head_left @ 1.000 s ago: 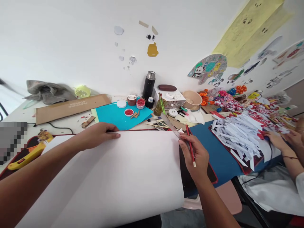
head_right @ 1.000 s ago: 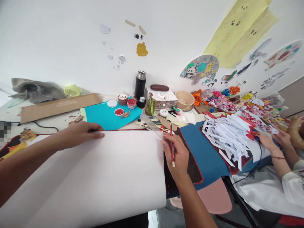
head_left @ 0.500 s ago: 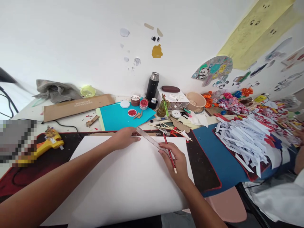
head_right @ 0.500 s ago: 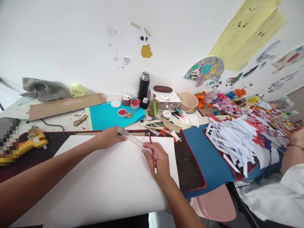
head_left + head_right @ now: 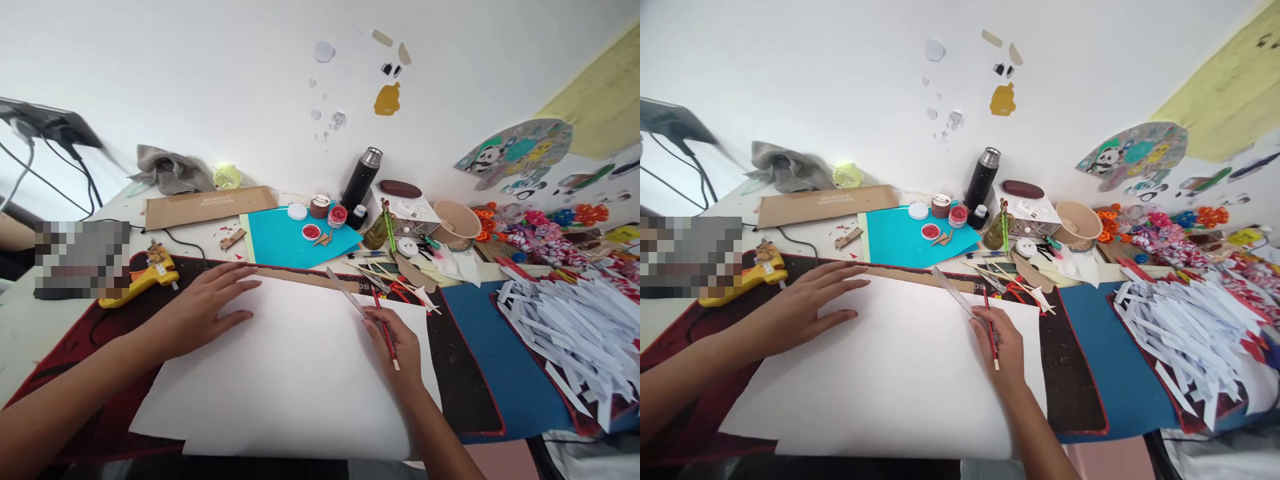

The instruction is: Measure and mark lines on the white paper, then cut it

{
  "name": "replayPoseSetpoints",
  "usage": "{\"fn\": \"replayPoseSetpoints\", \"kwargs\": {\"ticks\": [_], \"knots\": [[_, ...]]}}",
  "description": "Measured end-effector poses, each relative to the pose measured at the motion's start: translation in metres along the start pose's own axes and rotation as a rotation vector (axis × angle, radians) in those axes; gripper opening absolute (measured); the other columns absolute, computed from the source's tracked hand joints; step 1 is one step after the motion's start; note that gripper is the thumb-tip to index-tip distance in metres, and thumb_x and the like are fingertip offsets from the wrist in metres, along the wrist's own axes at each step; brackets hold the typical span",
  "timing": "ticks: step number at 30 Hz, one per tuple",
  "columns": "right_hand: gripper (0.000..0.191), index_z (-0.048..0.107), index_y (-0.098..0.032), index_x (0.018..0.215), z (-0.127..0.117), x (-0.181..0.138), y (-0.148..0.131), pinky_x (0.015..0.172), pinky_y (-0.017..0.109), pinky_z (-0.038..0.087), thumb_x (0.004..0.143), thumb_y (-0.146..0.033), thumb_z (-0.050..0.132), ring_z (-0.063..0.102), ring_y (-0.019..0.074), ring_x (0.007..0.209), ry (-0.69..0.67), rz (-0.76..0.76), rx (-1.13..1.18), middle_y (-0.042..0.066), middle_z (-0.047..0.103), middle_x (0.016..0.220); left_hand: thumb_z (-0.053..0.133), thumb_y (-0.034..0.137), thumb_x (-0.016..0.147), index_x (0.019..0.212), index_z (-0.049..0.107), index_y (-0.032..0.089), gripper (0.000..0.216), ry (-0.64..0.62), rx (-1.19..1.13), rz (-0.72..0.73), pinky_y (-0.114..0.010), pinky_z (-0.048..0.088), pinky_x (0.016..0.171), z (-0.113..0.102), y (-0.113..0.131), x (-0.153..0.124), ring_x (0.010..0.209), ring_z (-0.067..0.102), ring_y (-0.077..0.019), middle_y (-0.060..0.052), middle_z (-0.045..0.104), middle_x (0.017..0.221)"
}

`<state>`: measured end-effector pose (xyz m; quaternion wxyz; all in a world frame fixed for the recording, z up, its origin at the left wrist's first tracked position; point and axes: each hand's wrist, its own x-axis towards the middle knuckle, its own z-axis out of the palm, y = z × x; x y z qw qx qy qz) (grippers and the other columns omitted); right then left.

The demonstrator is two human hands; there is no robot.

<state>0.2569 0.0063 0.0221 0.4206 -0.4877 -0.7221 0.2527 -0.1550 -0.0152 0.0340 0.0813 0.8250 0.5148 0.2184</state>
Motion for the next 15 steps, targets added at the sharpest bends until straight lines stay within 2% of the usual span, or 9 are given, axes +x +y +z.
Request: {"fn": "replayPoseSetpoints", "kwargs": {"ticks": [3,7,10,15], "knots": [[0.012,0.081,-0.026,0.111,-0.002,0.002,0.003,0.093,0.041,0.065,0.103,-0.030,0.073,0.081,0.0283,0.102,0.007,-0.012,-0.036,0.008,0.084,0.111,0.061,0.055,0.106,0.153,0.063,0.034,0.052,0.009,0.092,0.141,-0.053,0.038,0.132,0.018,0.008,-0.013,0.158,0.048,-0.0312,-0.005,0.058,0.166],[0.015,0.081,-0.025,0.112,-0.011,0.007,0.012,0.092,0.041,0.065,0.102,-0.033,0.072,0.081,0.0281,0.100,0.022,-0.013,-0.103,0.008,0.084,0.110,0.067,0.051,0.105,0.159,0.056,0.031,0.058,-0.021,0.088,0.269,-0.050,0.030,0.136,0.039,0.030,-0.020,0.160,0.045,-0.0274,-0.006,0.057,0.167],[0.017,0.082,-0.024,0.111,-0.022,0.010,0.020,0.091,0.041,0.065,0.102,-0.035,0.072,0.082,0.0287,0.099,0.037,-0.015,-0.154,0.009,0.085,0.110,0.065,0.049,0.106,0.158,0.057,0.026,0.057,-0.003,0.114,0.303,-0.050,0.029,0.137,0.050,0.047,-0.019,0.160,0.046,-0.0273,-0.009,0.054,0.169],[0.016,0.081,-0.024,0.109,-0.036,0.011,0.021,0.092,0.043,0.065,0.102,-0.035,0.072,0.082,0.0298,0.100,0.058,-0.012,-0.201,0.009,0.085,0.109,0.063,0.047,0.106,0.150,0.062,0.024,0.049,0.029,0.161,0.301,-0.050,0.027,0.137,0.065,0.069,-0.011,0.156,0.051,-0.0283,-0.010,0.057,0.166]]}}
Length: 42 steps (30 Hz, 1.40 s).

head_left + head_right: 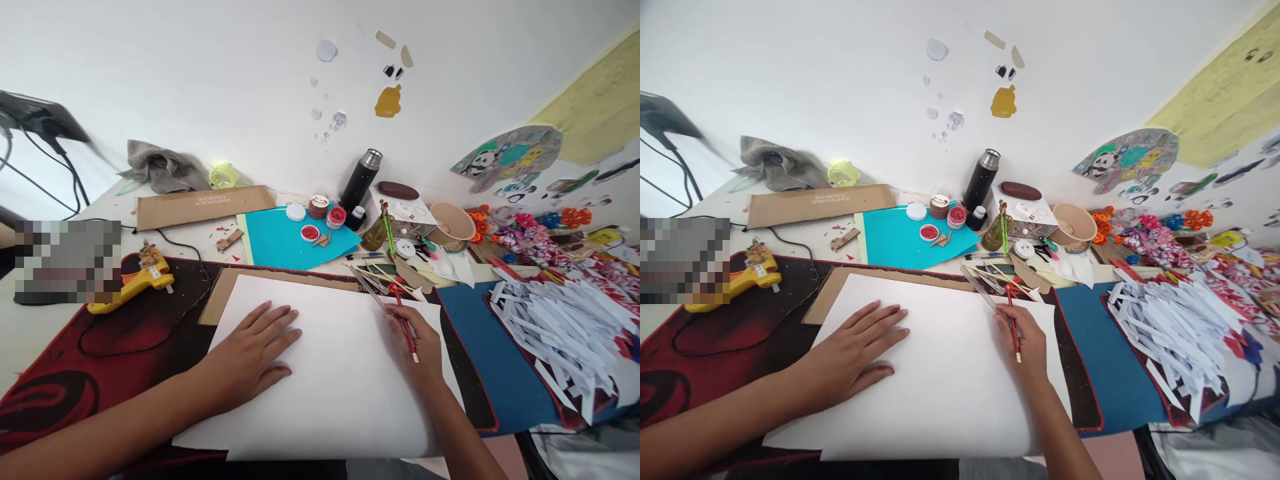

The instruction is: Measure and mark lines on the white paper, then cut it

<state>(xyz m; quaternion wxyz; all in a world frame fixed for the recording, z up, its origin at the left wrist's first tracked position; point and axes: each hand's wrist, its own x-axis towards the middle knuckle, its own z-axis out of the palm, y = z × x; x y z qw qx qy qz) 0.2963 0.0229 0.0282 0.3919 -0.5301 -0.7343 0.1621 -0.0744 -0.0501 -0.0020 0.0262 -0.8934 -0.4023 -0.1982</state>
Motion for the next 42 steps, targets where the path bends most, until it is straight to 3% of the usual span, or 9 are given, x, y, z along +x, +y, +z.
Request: {"fn": "replayPoseSetpoints", "kwargs": {"ticks": [6,13,19,26,34,42], "knots": [[0.010,0.079,-0.027,0.110,0.011,0.003,-0.030,0.094,0.043,0.065,0.102,-0.026,0.074,0.081,0.0288,0.103,-0.028,-0.120,0.036,0.008,0.085,0.112,0.061,0.045,0.107,0.152,0.060,0.022,0.050,0.015,-0.010,0.004,-0.051,0.023,0.138,0.008,0.005,0.005,0.155,0.051,-0.0288,-0.011,0.058,0.165],[0.017,0.078,-0.028,0.114,0.064,0.021,-0.073,0.091,0.042,0.066,0.103,-0.017,0.071,0.081,0.0275,0.101,-0.175,-0.264,0.177,0.007,0.085,0.110,0.062,0.042,0.107,0.150,0.061,0.023,0.047,-0.022,-0.071,-0.008,-0.053,0.034,0.134,0.006,0.002,0.006,0.155,0.052,-0.0291,-0.010,0.058,0.165],[0.015,0.077,-0.026,0.116,0.097,0.025,-0.080,0.088,0.042,0.064,0.107,-0.020,0.068,0.078,0.0272,0.099,-0.267,-0.388,0.179,0.008,0.085,0.106,0.063,0.031,0.106,0.132,0.070,0.023,0.029,0.017,-0.065,-0.005,-0.049,0.041,0.131,0.001,0.005,0.006,0.146,0.061,-0.0269,-0.009,0.069,0.152],[0.015,0.077,-0.026,0.116,0.101,0.022,-0.079,0.089,0.043,0.064,0.106,-0.019,0.067,0.075,0.0275,0.101,-0.276,-0.373,0.123,0.009,0.083,0.107,0.062,0.015,0.102,0.133,0.072,0.019,0.032,0.179,0.041,0.007,-0.043,0.039,0.132,-0.019,0.001,0.001,0.144,0.063,-0.0252,-0.010,0.071,0.150],[0.015,0.075,-0.026,0.118,0.104,0.022,-0.077,0.089,0.046,0.064,0.106,-0.020,0.069,0.075,0.0290,0.104,-0.299,-0.397,0.036,0.010,0.082,0.111,0.052,0.033,0.111,0.144,0.068,0.015,0.040,0.068,0.148,-0.024,-0.041,0.050,0.117,-0.016,-0.029,-0.010,0.133,0.070,-0.0268,-0.013,0.071,0.149],[0.022,0.073,-0.026,0.126,0.107,0.018,-0.073,0.096,0.050,0.064,0.105,-0.021,0.070,0.077,0.0310,0.111,-0.247,-0.421,-0.008,0.012,0.082,0.121,0.052,0.038,0.112,0.152,0.063,0.015,0.048,0.054,0.147,-0.105,-0.043,0.045,0.120,-0.016,-0.028,-0.015,0.137,0.068,-0.0299,-0.014,0.068,0.153]]}}
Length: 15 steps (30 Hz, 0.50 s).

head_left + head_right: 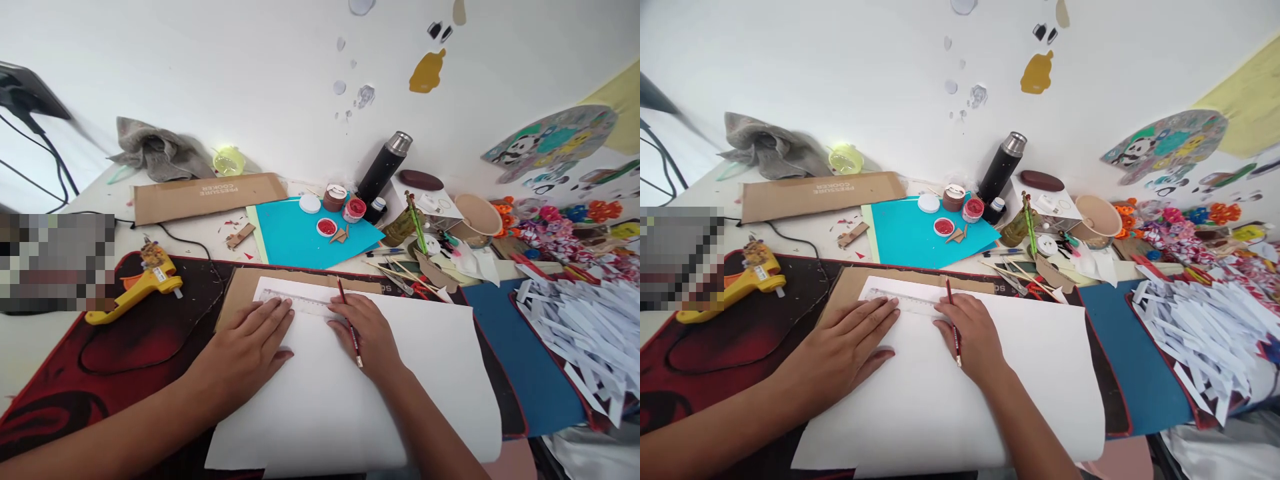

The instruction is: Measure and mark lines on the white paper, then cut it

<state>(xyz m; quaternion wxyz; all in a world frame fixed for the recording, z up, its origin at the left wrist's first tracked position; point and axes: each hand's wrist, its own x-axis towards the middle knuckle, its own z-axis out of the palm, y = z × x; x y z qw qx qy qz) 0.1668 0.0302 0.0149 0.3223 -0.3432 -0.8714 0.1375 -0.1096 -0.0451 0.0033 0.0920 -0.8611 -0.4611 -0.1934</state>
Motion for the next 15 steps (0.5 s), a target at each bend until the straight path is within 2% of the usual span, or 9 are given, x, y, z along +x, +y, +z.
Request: {"fn": "replayPoseSetpoints", "kwargs": {"ticks": [6,10,15], "knots": [[0.025,0.077,-0.030,0.125,0.0004,0.0015,-0.0022,0.093,0.048,0.065,0.105,-0.017,0.068,0.079,0.0302,0.108,0.006,0.083,0.001,0.009,0.084,0.117,0.048,0.042,0.113,0.157,0.058,0.012,0.054,0.006,-0.004,-0.054,-0.043,0.044,0.120,0.0002,0.0004,-0.0004,0.138,0.067,-0.0310,-0.015,0.068,0.153],[0.025,0.078,-0.031,0.123,0.0010,0.0043,-0.0037,0.092,0.048,0.065,0.106,-0.016,0.065,0.079,0.0301,0.107,0.009,0.108,0.001,0.008,0.084,0.116,0.048,0.042,0.113,0.165,0.048,0.012,0.060,0.011,-0.034,-0.082,-0.044,0.041,0.123,0.0028,0.0013,-0.0006,0.140,0.066,-0.0306,-0.015,0.065,0.157],[0.025,0.077,-0.031,0.121,0.0013,0.0083,-0.0043,0.092,0.046,0.064,0.106,-0.015,0.065,0.078,0.0286,0.107,-0.007,0.125,0.001,0.007,0.083,0.114,0.047,0.042,0.113,0.154,0.060,0.008,0.055,0.032,-0.028,-0.096,-0.045,0.034,0.128,0.0023,0.0022,0.0022,0.139,0.065,-0.0315,-0.018,0.064,0.157]]}}
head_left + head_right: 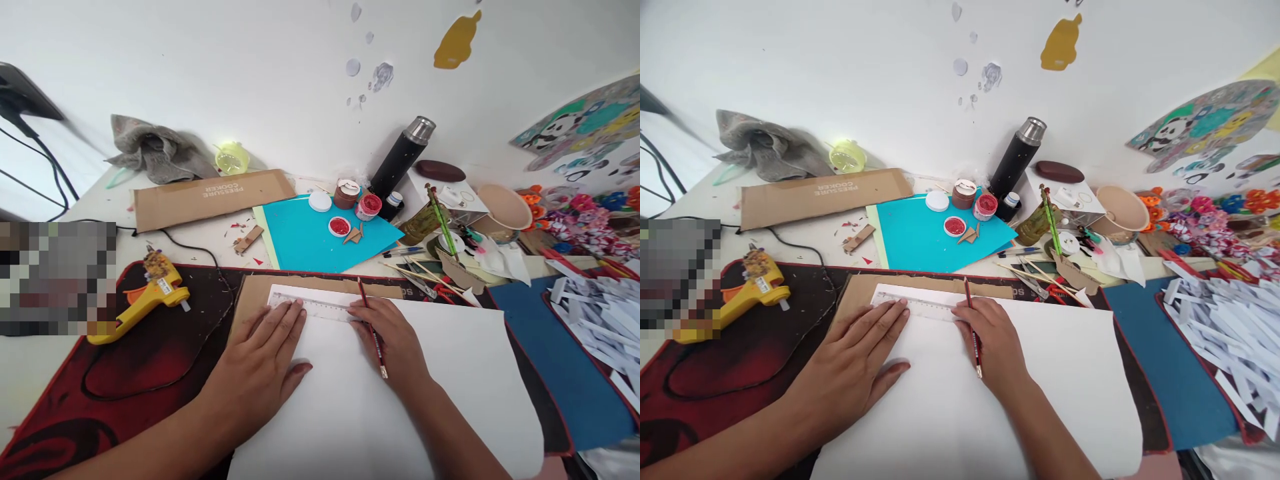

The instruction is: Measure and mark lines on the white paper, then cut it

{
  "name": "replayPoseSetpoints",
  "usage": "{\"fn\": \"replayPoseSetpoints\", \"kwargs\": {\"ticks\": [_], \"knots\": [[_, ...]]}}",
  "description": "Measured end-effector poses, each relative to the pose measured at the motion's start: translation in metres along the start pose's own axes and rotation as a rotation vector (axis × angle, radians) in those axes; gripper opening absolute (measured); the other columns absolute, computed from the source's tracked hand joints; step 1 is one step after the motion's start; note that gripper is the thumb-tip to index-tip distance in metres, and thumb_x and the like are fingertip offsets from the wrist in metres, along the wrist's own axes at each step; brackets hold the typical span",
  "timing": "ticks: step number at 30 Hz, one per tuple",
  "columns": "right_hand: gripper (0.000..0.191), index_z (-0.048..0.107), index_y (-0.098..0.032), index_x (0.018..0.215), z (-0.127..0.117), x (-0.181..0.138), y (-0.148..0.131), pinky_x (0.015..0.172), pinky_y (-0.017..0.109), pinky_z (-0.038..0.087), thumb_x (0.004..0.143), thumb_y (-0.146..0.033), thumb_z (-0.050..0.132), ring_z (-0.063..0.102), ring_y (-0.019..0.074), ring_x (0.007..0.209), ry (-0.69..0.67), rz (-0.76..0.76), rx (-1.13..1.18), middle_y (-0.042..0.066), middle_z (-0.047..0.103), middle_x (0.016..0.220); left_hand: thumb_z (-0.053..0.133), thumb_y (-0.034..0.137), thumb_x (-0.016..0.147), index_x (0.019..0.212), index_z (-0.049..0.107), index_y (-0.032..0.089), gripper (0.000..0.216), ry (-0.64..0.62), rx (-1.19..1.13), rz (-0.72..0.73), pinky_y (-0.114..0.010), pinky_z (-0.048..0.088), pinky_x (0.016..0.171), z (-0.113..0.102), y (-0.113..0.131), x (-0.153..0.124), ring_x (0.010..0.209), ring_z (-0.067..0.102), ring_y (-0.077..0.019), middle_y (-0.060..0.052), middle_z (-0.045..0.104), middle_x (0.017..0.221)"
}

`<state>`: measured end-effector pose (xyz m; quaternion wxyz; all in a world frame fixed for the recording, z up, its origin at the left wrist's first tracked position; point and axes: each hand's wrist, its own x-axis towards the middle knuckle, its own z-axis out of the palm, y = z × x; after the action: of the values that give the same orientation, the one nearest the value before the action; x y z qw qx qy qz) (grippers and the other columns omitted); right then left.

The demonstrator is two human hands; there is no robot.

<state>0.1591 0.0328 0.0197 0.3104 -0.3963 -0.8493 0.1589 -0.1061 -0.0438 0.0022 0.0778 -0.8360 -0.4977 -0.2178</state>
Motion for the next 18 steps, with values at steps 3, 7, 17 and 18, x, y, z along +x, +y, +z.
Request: {"fn": "replayPoseSetpoints", "kwargs": {"ticks": [3,7,17,18], "knots": [[0.025,0.077,-0.030,0.121,0.000,0.001,0.000,0.090,0.046,0.064,0.106,-0.014,0.065,0.078,0.0287,0.105,-0.009,-0.009,-0.017,0.007,0.083,0.114,0.045,0.044,0.113,0.150,0.063,0.007,0.055,0.000,0.003,-0.015,-0.046,0.032,0.128,0.000,0.000,0.001,0.138,0.065,-0.0315,-0.018,0.065,0.156],[0.024,0.078,-0.030,0.121,-0.001,0.004,0.001,0.089,0.048,0.064,0.108,-0.017,0.062,0.078,0.0302,0.104,-0.022,-0.037,-0.071,0.009,0.083,0.115,0.046,0.049,0.112,0.162,0.052,0.011,0.063,-0.025,-0.026,-0.056,-0.050,0.030,0.131,0.003,0.000,-0.002,0.143,0.062,-0.0333,-0.017,0.062,0.159],[0.021,0.077,-0.026,0.120,0.003,0.031,0.004,0.093,0.048,0.063,0.108,-0.018,0.062,0.077,0.0311,0.106,-0.050,-0.071,-0.094,0.010,0.084,0.114,0.046,0.057,0.110,0.166,0.043,0.007,0.075,-0.038,0.012,-0.048,-0.049,0.029,0.131,0.006,-0.004,-0.004,0.152,0.053,-0.0347,-0.018,0.054,0.167],[0.021,0.077,-0.026,0.120,0.005,0.031,0.004,0.092,0.048,0.063,0.108,-0.017,0.062,0.077,0.0306,0.105,-0.039,-0.070,-0.078,0.009,0.084,0.113,0.046,0.057,0.110,0.166,0.043,0.007,0.075,-0.040,0.017,-0.046,-0.048,0.029,0.131,0.006,-0.005,-0.004,0.152,0.053,-0.0344,-0.018,0.054,0.167]]}}
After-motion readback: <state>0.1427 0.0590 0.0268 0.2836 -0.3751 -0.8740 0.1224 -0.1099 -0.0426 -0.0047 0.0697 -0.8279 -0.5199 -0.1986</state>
